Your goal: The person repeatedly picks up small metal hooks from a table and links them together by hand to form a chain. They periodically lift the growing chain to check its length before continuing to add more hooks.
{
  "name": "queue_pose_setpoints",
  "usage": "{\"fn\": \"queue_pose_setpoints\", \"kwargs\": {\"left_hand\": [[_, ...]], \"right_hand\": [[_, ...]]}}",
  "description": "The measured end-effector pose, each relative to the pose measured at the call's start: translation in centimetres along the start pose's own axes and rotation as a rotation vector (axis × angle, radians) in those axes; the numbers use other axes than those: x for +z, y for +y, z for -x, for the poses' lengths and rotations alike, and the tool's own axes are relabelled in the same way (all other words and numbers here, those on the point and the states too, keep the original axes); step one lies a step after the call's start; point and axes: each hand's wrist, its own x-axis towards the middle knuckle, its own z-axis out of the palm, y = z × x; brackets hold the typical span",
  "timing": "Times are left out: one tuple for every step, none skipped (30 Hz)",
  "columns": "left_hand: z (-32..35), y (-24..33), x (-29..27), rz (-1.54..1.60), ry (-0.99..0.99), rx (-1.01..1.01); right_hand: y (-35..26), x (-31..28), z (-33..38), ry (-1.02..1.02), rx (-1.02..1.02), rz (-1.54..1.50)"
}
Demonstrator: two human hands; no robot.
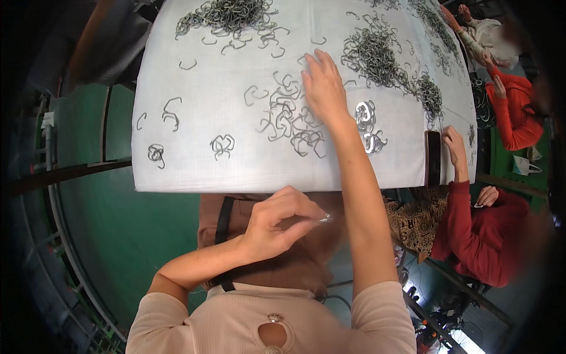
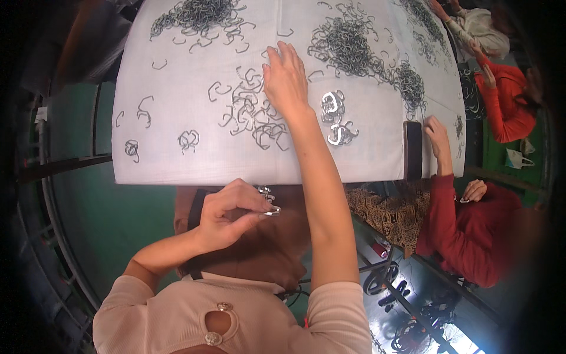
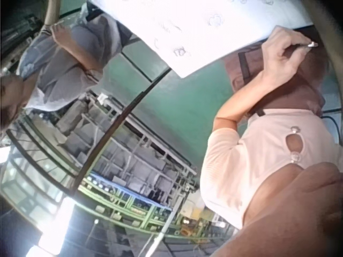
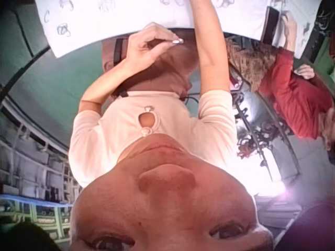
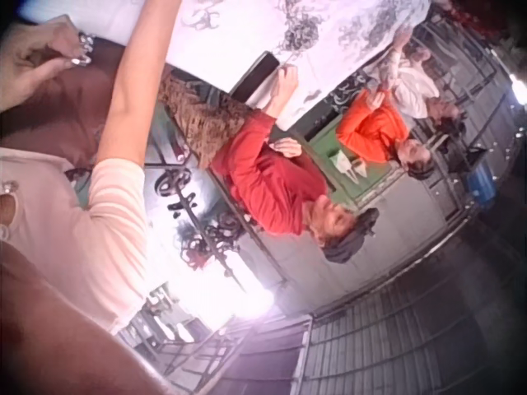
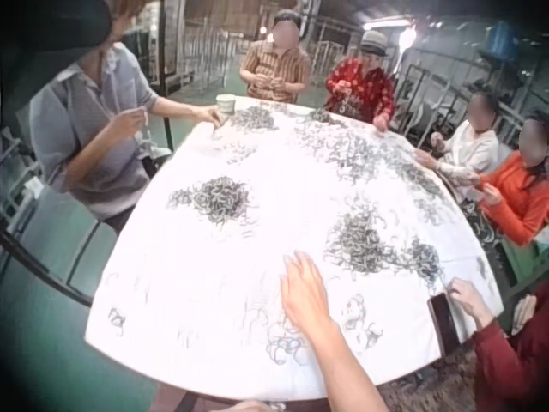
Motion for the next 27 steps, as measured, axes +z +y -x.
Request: {"fn": "queue_pose_setpoints", "kwargs": {"left_hand": [[-0.1, 0.0, 0.0, 0.0, 0.003, -0.002], [-0.1, -0.2, 0.1, 0.033, 0.016, 0.018], [-0.1, -0.1, 0.1, 0.037, 0.015, 0.017], [-0.1, -0.1, 0.1, 0.042, 0.015, 0.015], [-0.2, -0.2, 0.1, 0.048, 0.013, 0.007], [-0.1, -0.3, 0.2, 0.045, 0.015, 0.012], [-0.1, -0.4, 0.2, 0.037, 0.009, 0.026], [-0.1, -0.5, 0.4, 0.035, -0.005, 0.038], [-0.2, -0.5, 0.4, 0.028, -0.013, 0.054], [-0.1, -0.5, 0.6, 0.027, -0.016, 0.06], [-0.1, -0.4, 0.7, 0.024, -0.016, 0.067], [0.0, -0.3, 0.8, 0.021, -0.018, 0.075], [0.1, -0.3, 0.8, 0.009, -0.025, 0.067], [0.0, -0.3, 0.9, 0.004, -0.039, 0.066], [0.0, -0.3, 1.0, -0.004, -0.047, 0.064], [0.0, -0.4, 1.1, -0.004, -0.049, 0.061], [0.2, -0.5, 1.1, -0.006, -0.043, 0.053], [0.3, -0.5, 1.2, -0.008, -0.035, 0.045], [0.3, -0.5, 1.1, -0.015, -0.029, 0.047], [0.3, -0.4, 1.1, -0.022, -0.024, 0.044], [0.4, -0.3, 1.1, -0.03, -0.017, 0.042], [0.6, -0.5, 1.1, -0.044, -0.004, 0.037], [0.8, -0.6, 1.2, -0.044, 0.004, 0.036], [0.8, -0.5, 1.3, -0.051, 0.004, 0.041], [0.7, -0.4, 1.5, -0.059, 0.006, 0.046], [0.7, -0.6, 1.6, -0.063, 0.026, 0.043], [0.8, -0.6, 1.8, -0.065, 0.044, 0.046]], "right_hand": [[0.5, 0.4, -0.5, -0.005, 0.003, -0.019], [0.6, 0.7, -0.9, -0.015, 0.005, -0.042], [0.9, 0.8, -1.4, -0.025, 0.006, -0.064], [1.3, 0.8, -2.1, -0.099, 0.086, -0.102], [1.8, 0.4, -3.2, -0.177, 0.169, -0.14], [2.2, -0.1, -4.1, -0.258, 0.252, -0.176], [2.9, -0.1, -5.0, -0.321, 0.218, -0.196], [3.9, -0.2, -5.9, -0.383, 0.194, -0.209], [4.0, -0.7, -6.9, -0.443, 0.16, -0.227], [3.7, -0.9, -7.6, -0.523, 0.151, -0.184], [3.1, -1.3, -8.2, -0.63, 0.136, -0.102], [2.4, -1.6, -8.7, -0.736, 0.121, -0.019], [2.0, -1.8, -8.9, -0.841, 0.108, 0.067], [2.3, -1.9, -8.5, -0.816, 0.085, 0.098], [2.5, -1.6, -7.7, -0.791, 0.056, 0.127], [3.0, -1.4, -7.2, -0.766, 0.028, 0.157], [2.9, -2.0, -6.8, -0.791, 0.058, 0.105], [2.8, -2.9, -6.0, -0.816, 0.086, 0.053], [2.6, -3.5, -5.6, -0.84, 0.114, 0.0], [2.2, -3.9, -5.6, -0.895, 0.128, -0.044], [1.7, -4.4, -5.9, -0.95, 0.14, -0.09], [1.3, -4.6, -6.0, -1.005, 0.149, -0.136], [1.1, -4.1, -6.0, -0.882, 0.136, -0.132], [1.0, -3.1, -6.6, -0.749, 0.126, -0.13], [0.8, -2.1, -7.3, -0.615, 0.114, -0.127], [0.4, -0.8, -8.2, -0.597, 0.1, -0.135], [-0.2, -0.1, -8.8, -0.647, 0.083, -0.091]]}}
